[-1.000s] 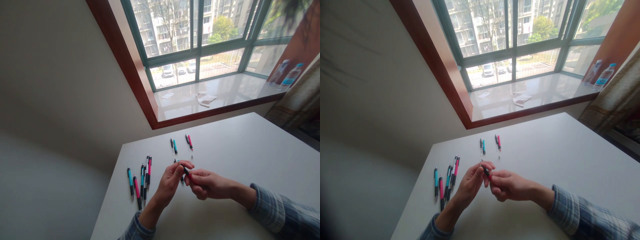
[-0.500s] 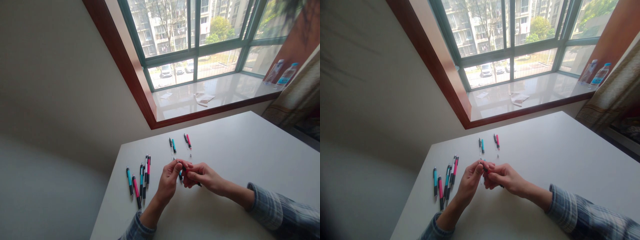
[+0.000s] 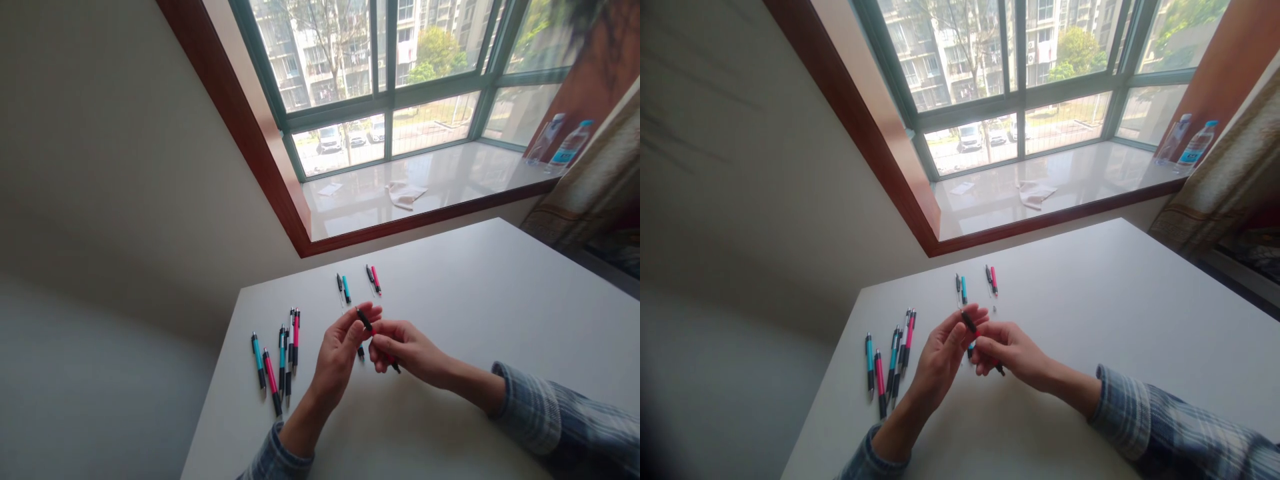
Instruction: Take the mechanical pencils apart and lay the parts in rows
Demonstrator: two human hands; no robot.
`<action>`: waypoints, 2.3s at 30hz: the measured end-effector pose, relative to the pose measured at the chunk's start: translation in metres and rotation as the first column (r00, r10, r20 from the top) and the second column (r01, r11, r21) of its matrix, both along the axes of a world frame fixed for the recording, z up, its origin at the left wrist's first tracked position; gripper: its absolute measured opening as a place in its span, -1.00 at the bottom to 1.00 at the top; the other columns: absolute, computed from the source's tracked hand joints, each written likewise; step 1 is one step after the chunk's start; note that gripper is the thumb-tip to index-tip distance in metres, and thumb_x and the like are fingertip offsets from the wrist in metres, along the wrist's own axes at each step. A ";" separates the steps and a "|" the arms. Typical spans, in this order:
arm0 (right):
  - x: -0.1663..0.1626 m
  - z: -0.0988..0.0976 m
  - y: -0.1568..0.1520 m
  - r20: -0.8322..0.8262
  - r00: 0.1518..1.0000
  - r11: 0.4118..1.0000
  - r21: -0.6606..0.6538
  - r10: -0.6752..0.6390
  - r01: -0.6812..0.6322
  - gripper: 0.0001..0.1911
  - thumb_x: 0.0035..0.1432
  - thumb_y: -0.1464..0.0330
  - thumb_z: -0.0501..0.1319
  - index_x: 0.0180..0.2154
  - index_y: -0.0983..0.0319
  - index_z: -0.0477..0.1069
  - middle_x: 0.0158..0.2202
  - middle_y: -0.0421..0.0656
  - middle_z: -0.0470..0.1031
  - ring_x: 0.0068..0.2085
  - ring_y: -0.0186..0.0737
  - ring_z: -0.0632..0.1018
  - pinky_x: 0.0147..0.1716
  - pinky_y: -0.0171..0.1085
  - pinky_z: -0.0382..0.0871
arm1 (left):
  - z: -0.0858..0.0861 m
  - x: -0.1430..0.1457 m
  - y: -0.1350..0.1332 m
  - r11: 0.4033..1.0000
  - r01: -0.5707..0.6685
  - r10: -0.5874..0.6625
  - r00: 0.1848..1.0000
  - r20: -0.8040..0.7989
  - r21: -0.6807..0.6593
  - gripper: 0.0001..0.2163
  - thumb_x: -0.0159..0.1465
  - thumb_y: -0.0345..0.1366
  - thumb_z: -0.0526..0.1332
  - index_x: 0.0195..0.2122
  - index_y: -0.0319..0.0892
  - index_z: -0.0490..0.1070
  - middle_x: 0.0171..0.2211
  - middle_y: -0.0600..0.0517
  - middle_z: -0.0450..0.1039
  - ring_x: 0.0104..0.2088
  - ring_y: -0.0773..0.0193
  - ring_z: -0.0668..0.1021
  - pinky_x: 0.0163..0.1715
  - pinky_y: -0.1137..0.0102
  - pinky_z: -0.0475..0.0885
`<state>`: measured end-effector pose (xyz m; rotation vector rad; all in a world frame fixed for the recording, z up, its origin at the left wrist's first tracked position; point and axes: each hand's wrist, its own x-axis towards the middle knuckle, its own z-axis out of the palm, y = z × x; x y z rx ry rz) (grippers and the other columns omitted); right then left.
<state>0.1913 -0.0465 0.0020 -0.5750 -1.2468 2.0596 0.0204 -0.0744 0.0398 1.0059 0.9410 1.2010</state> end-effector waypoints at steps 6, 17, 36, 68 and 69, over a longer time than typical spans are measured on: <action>0.004 0.005 0.001 0.053 0.999 1.000 0.030 -0.010 0.009 -0.64 0.15 0.12 0.45 -0.23 0.28 0.53 -0.37 -0.14 0.58 -0.41 -0.30 0.55 -0.38 -0.32 0.37 | -0.002 -0.004 0.002 0.999 -0.053 0.053 0.998 -0.025 0.012 -0.67 0.17 -0.08 0.49 -0.23 -0.22 0.54 -0.26 -0.08 0.60 -0.35 0.24 0.54 -0.25 0.33 0.48; 0.005 0.007 0.003 0.043 0.999 1.000 0.002 -0.019 0.019 -0.62 0.15 0.11 0.44 -0.24 0.26 0.42 -0.40 -0.23 0.43 -0.49 -0.44 0.29 -0.49 -0.36 0.07 | 0.003 -0.005 0.001 0.998 0.060 -0.055 0.990 -0.131 0.034 -0.69 0.29 -0.15 0.38 -0.02 -0.21 0.59 -0.16 -0.13 0.60 -0.18 0.11 0.59 -0.09 0.25 0.49; 0.009 -0.003 0.007 0.207 0.960 0.967 0.214 -0.187 0.142 -0.58 0.05 0.08 0.50 -0.31 0.26 0.47 -0.48 -0.21 0.49 -0.44 -0.32 0.44 -0.44 -0.33 0.23 | 0.000 0.000 -0.001 0.988 -0.127 0.143 0.964 -0.226 0.086 -0.73 0.16 -0.16 0.50 -0.31 -0.20 0.49 -0.45 0.08 0.46 -0.42 0.33 0.46 -0.38 0.44 0.36; 0.010 -0.002 0.006 0.118 0.988 0.988 0.127 -0.099 0.084 -0.58 0.13 0.10 0.46 -0.34 0.23 0.33 -0.51 -0.32 0.31 -0.52 -0.44 0.24 -0.54 -0.37 -0.03 | -0.009 -0.006 0.000 0.992 0.105 -0.084 0.967 -0.240 0.076 -0.68 0.32 -0.16 0.37 0.06 -0.13 0.49 -0.27 0.02 0.51 -0.27 0.25 0.56 -0.25 0.38 0.46; 0.010 -0.003 0.007 0.101 0.992 0.993 0.094 -0.076 0.066 -0.57 0.13 0.10 0.46 -0.34 0.23 0.32 -0.53 -0.34 0.27 -0.53 -0.45 0.21 -0.55 -0.37 -0.05 | -0.009 -0.006 0.000 0.991 0.108 -0.085 0.965 -0.249 0.078 -0.67 0.33 -0.15 0.35 0.08 -0.14 0.50 -0.26 0.00 0.53 -0.26 0.23 0.57 -0.23 0.37 0.47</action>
